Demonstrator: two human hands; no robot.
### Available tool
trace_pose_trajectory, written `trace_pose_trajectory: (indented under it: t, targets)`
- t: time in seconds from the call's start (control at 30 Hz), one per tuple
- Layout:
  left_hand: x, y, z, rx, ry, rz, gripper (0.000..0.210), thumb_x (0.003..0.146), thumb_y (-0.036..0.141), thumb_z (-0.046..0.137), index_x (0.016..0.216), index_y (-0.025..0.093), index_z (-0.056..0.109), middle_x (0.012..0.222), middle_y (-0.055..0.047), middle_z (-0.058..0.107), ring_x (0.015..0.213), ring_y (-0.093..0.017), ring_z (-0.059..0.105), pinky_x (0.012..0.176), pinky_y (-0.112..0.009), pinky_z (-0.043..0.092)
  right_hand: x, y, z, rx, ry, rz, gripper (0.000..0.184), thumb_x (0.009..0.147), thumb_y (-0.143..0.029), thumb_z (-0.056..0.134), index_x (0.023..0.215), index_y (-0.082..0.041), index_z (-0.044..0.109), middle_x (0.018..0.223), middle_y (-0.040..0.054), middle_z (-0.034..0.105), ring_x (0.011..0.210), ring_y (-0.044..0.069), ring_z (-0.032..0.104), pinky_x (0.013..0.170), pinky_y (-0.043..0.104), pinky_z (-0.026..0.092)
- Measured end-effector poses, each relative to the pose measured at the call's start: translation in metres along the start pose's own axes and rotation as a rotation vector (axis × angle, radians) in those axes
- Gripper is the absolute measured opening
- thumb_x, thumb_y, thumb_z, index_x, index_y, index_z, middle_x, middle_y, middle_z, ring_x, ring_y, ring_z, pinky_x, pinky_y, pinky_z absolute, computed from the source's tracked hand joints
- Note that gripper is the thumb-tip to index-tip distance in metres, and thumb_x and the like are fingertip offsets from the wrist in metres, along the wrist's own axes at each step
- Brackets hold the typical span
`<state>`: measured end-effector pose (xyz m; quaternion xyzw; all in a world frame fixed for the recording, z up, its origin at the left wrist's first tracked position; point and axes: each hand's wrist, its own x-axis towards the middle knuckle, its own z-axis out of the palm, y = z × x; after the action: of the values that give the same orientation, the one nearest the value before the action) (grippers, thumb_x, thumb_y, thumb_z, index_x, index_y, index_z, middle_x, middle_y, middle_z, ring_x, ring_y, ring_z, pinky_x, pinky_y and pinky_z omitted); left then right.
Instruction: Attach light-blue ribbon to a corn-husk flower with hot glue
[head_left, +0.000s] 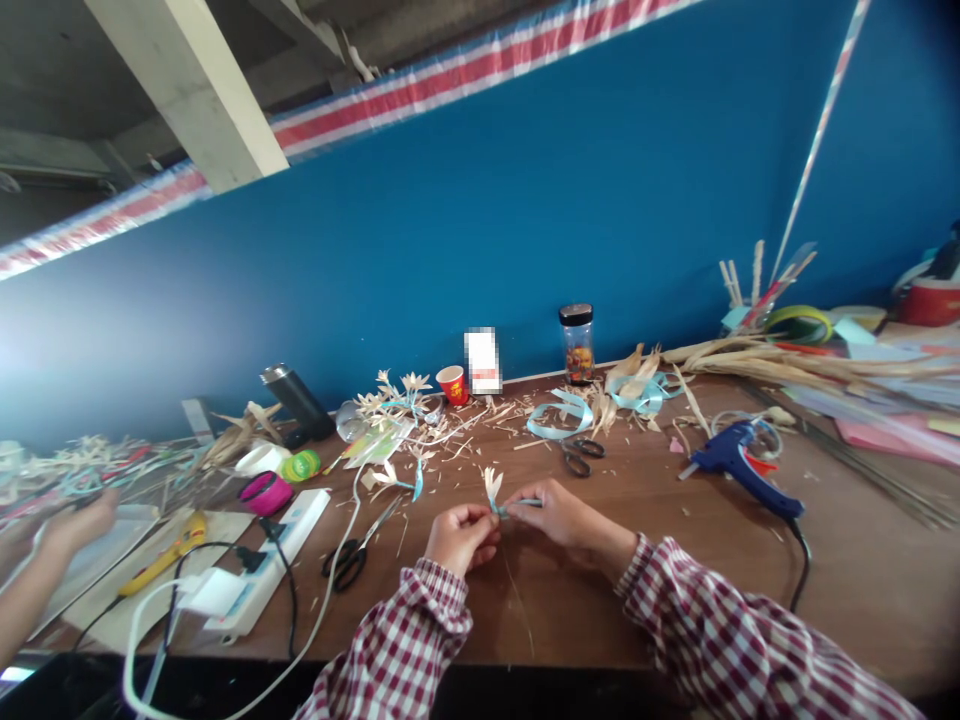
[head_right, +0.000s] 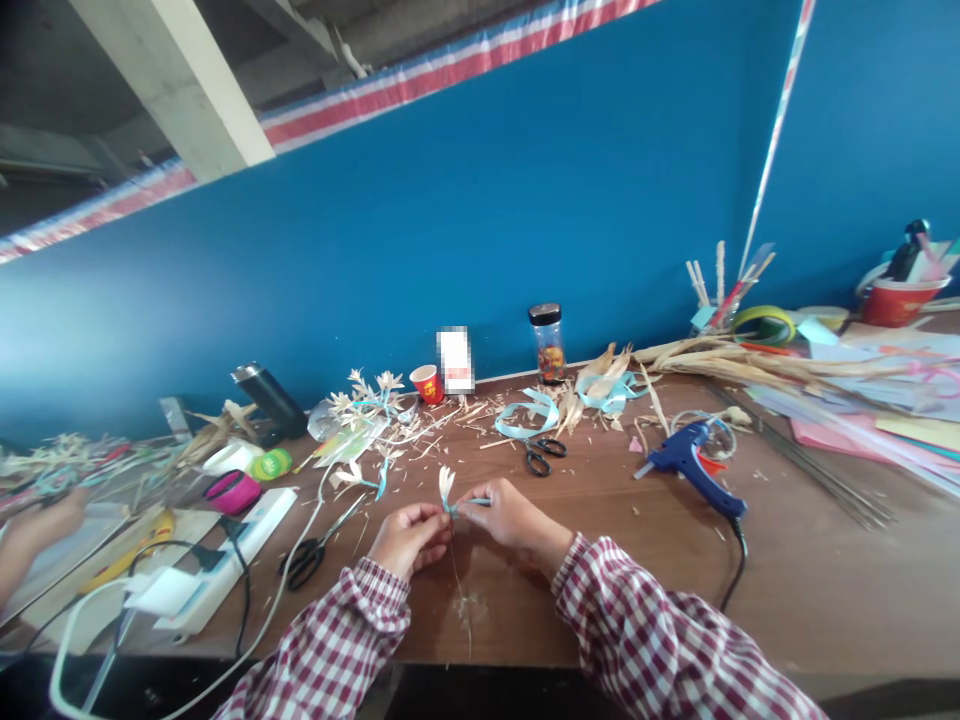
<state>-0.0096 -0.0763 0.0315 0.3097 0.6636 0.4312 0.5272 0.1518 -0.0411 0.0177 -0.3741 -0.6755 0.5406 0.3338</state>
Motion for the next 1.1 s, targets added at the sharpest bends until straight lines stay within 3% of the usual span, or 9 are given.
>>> trace_pose_trajectory:
  t: [0.13,0.27,0.43,0.6,0.77,1.1]
  targets:
    - [0.001,0.001,-0.001,-0.018,-0.035,-0.013,0.025,0.06,0.017,0.079,0.078,0.011,0.063,0.065,-0.003,0.064,0.057,-0.012,0.063,0.047,-0.019,0.052,0.001,-0.002,0.0,0.006,-0.002,0.034,0.021,0.077,-0.027,0.056,0.078,-0.012,0.072,0.07,0.0044,0.067,0.06,0.013,0.054,0.059,0.025,0.041]
    - [0.001,0.003,-0.006,-0.083,-0.143,-0.053,0.032,0.061,0.016,0.078,0.09,0.011,0.065,0.067,-0.004,0.064,0.056,-0.011,0.061,0.048,-0.019,0.052,0.001,-0.002,0.0,0.051,-0.012,0.037,0.02,0.077,-0.025,0.056,0.078,-0.012,0.071,0.071,0.005,0.067,0.062,0.014,0.054,0.06,0.025,0.042]
    - [-0.001,0.004,-0.012,-0.129,-0.239,-0.085,0.023,0.067,0.017,0.074,0.088,0.012,0.068,0.072,-0.004,0.066,0.06,-0.01,0.062,0.051,-0.02,0.055,0.001,-0.003,0.0,0.057,0.0,0.042,0.018,0.075,-0.024,0.057,0.076,-0.012,0.07,0.062,0.0014,0.061,0.057,0.011,0.049,0.056,0.022,0.039]
    - [0.0,0.003,-0.009,-0.13,-0.209,-0.051,0.012,0.073,0.014,0.067,0.084,0.011,0.069,0.074,-0.005,0.065,0.059,-0.009,0.06,0.049,-0.021,0.055,0.0,-0.006,-0.001,0.062,-0.004,0.08,0.017,0.076,-0.024,0.056,0.075,-0.012,0.069,0.059,0.0004,0.059,0.054,0.01,0.046,0.052,0.021,0.035]
    - [0.002,-0.001,-0.005,-0.088,-0.151,0.01,0.017,0.069,0.017,0.073,0.084,0.011,0.07,0.074,-0.006,0.066,0.064,-0.012,0.061,0.054,-0.022,0.055,-0.003,-0.009,-0.001,0.026,0.013,0.087,0.019,0.075,-0.028,0.059,0.075,-0.013,0.069,0.067,0.0027,0.063,0.061,0.012,0.05,0.055,0.022,0.037]
    - [-0.002,0.0,-0.001,-0.073,-0.158,0.037,0.016,0.067,0.018,0.075,0.081,0.011,0.072,0.07,-0.005,0.064,0.062,-0.01,0.059,0.054,-0.021,0.055,-0.003,-0.009,-0.001,-0.002,0.025,0.154,0.022,0.067,-0.026,0.064,0.082,-0.01,0.069,0.066,0.0013,0.062,0.059,0.01,0.048,0.055,0.02,0.037]
